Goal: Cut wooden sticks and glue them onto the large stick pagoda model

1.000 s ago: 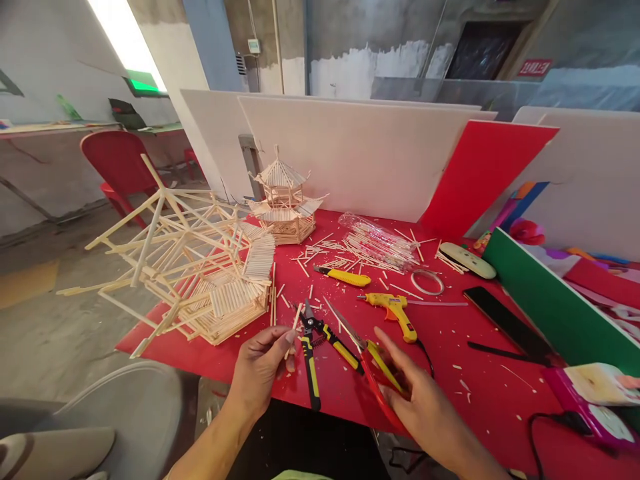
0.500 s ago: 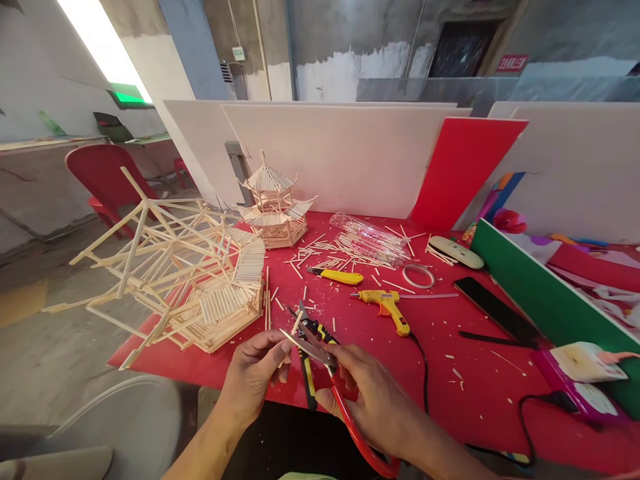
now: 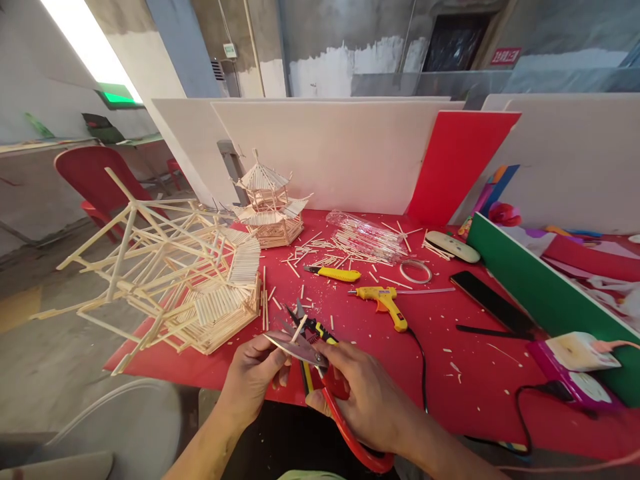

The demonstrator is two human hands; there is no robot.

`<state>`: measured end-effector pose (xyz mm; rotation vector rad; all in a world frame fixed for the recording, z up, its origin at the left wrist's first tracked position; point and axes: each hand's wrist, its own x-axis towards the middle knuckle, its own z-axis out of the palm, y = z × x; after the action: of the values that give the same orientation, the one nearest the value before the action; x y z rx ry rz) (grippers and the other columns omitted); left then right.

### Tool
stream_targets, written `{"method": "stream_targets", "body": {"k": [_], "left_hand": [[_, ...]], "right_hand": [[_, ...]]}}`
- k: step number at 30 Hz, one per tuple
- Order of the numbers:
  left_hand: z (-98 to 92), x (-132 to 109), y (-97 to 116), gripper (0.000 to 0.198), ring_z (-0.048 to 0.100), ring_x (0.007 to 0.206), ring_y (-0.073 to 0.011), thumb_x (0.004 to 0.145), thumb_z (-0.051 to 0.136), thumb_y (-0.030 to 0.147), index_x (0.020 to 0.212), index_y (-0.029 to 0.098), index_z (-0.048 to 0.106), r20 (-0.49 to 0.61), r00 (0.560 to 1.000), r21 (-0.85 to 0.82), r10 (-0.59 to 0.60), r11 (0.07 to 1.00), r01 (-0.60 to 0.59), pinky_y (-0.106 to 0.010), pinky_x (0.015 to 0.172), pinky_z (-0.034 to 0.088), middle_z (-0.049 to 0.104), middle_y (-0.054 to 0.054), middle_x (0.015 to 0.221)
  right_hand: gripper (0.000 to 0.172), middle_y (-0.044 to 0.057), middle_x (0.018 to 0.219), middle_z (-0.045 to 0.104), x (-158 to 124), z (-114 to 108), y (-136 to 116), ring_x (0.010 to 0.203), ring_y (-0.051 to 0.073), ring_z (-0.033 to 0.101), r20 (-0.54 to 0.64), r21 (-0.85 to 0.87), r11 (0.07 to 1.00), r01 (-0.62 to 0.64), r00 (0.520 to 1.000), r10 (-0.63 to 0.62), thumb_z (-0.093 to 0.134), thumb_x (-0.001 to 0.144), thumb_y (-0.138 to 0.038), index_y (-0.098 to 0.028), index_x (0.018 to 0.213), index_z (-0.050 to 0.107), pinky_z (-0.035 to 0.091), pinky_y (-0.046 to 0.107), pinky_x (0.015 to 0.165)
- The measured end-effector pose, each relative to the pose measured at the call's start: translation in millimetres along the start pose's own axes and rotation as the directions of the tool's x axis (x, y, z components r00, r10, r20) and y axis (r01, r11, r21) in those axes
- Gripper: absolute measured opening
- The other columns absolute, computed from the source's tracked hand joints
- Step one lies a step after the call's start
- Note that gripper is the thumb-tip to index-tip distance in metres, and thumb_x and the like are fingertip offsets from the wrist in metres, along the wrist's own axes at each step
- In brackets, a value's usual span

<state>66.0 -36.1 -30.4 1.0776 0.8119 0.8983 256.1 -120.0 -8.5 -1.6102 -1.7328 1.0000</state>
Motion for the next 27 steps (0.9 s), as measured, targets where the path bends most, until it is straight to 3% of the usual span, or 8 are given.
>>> {"method": "stream_targets", "body": {"k": [8, 12, 16, 20, 27], "left_hand": [[-0.2, 0.6, 5.5, 0.028, 0.046, 0.043, -0.0066, 0.074, 0.077, 0.042, 0.073, 0.014, 0.073, 0.049, 0.999, 0.063, -0.021, 0.998, 0.018, -0.019, 0.043, 0.037, 0.055, 0.001, 0.058], [1.1, -0.7, 7.4, 0.029, 0.044, 0.043, -0.0066, 0.076, 0.075, 0.044, 0.074, 0.014, 0.073, 0.071, 0.997, 0.095, -0.031, 0.995, 0.024, -0.02, 0.043, 0.037, 0.053, 0.002, 0.057], [5.4, -2.9, 13.6, 0.026, 0.05, 0.052, -0.0111, 0.076, 0.076, 0.041, 0.077, 0.015, 0.074, 0.076, 0.997, 0.203, 0.03, 0.978, -0.045, -0.022, 0.048, 0.042, 0.062, -0.003, 0.065], [7.0, -3.5, 17.9, 0.022, 0.053, 0.052, -0.013, 0.08, 0.072, 0.037, 0.072, 0.016, 0.074, 0.073, 0.989, 0.345, 0.125, 0.928, -0.143, -0.023, 0.048, 0.044, 0.062, -0.004, 0.064], [7.4, -3.9, 19.7, 0.036, 0.049, 0.042, -0.0094, 0.081, 0.069, 0.046, 0.064, 0.015, 0.068, 0.108, 0.993, 0.275, 0.05, 0.958, -0.078, -0.022, 0.045, 0.038, 0.055, 0.0, 0.058]], "right_hand": [[0.055, 0.01, 0.122, 0.066, -1.0, -2.2, -5.3, 0.107, 0.025, 0.063, -0.007, 0.062, 0.998, 0.012, 1.0, -0.012, 0.064, 0.087, -0.041, -0.026, 0.139, 0.055, 0.05, 0.036, 0.094], [0.053, 0.008, 0.109, 0.07, -2.2, 3.7, -5.0, 0.094, 0.023, 0.066, -0.018, 0.149, 0.989, 0.016, 1.0, -0.013, 0.065, 0.087, -0.041, -0.024, 0.136, 0.059, 0.054, 0.032, 0.085], [0.053, 0.006, 0.101, 0.071, -2.8, 9.7, -2.2, 0.082, 0.02, 0.066, -0.049, 0.213, 0.977, 0.004, 0.999, 0.006, 0.065, 0.087, -0.041, -0.021, 0.135, 0.059, 0.055, 0.03, 0.08], [0.053, 0.009, 0.108, 0.069, -2.9, 6.8, 0.6, 0.086, 0.021, 0.066, -0.069, 0.16, 0.987, 0.005, 0.998, 0.006, 0.067, 0.085, -0.041, -0.02, 0.134, 0.061, 0.055, 0.032, 0.084], [0.053, 0.01, 0.108, 0.069, -4.5, 7.9, 6.1, 0.09, 0.022, 0.066, -0.082, 0.16, 0.987, 0.012, 0.997, 0.001, 0.068, 0.085, -0.041, -0.021, 0.133, 0.061, 0.055, 0.032, 0.085]]}}
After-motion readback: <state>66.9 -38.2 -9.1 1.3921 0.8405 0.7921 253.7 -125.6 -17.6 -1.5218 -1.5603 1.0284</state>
